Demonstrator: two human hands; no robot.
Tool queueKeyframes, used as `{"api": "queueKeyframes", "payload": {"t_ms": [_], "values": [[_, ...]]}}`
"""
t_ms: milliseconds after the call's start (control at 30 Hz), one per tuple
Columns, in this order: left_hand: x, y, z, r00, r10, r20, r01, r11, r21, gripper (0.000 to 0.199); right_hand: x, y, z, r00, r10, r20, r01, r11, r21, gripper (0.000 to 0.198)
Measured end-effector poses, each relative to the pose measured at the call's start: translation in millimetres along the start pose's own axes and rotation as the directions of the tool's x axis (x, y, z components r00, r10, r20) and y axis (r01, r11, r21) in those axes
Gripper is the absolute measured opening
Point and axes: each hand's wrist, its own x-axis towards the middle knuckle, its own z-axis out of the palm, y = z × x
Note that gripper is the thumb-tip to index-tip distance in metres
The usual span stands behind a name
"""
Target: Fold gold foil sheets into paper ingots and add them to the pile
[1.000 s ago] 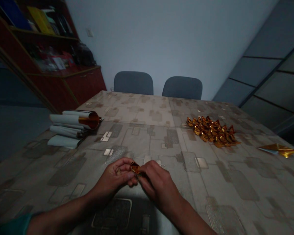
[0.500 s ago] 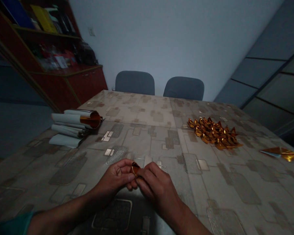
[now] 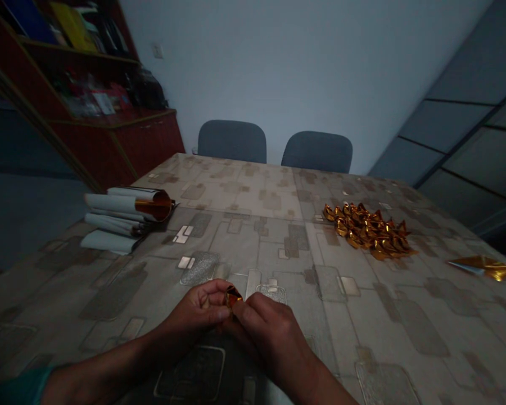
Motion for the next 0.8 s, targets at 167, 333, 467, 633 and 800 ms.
{"api": "queueKeyframes", "payload": {"t_ms": [167, 333, 467, 633, 800], "values": [[0.2, 0.0, -1.6, 1.0, -0.001, 0.029, 0.002, 0.999, -0.034, 0.041, 1.1, 1.3, -9.7, 0.997, -0.074, -0.01, 0.074, 0.994, 0.083, 0.02], [-0.4, 0.5, -2.8, 0.998, -0.006, 0.063, 0.01, 0.998, -0.064, 0.043, 0.8, 6.8, -17.0, 0.997, -0.083, 0.007, 0.081, 0.991, 0.107, 0.017], [-1.7, 3.7, -2.0, 0.994, -0.071, 0.086, 0.075, 0.996, -0.054, 0.04, 0.4, 8.1, -12.8, 0.993, -0.1, 0.057, 0.097, 0.993, 0.061, 0.014], [-1.6, 3.8, -3.3, 0.986, -0.105, 0.126, 0.113, 0.992, -0.057, 0.04, 2.0, 6.9, -15.0, 0.994, -0.088, 0.067, 0.077, 0.985, 0.152, 0.012], [-2.7, 3.6, -4.4, 0.979, -0.141, 0.146, 0.149, 0.988, -0.046, 0.04, 1.8, 7.9, -18.1, 0.99, -0.06, 0.127, 0.038, 0.985, 0.168, 0.013]]}}
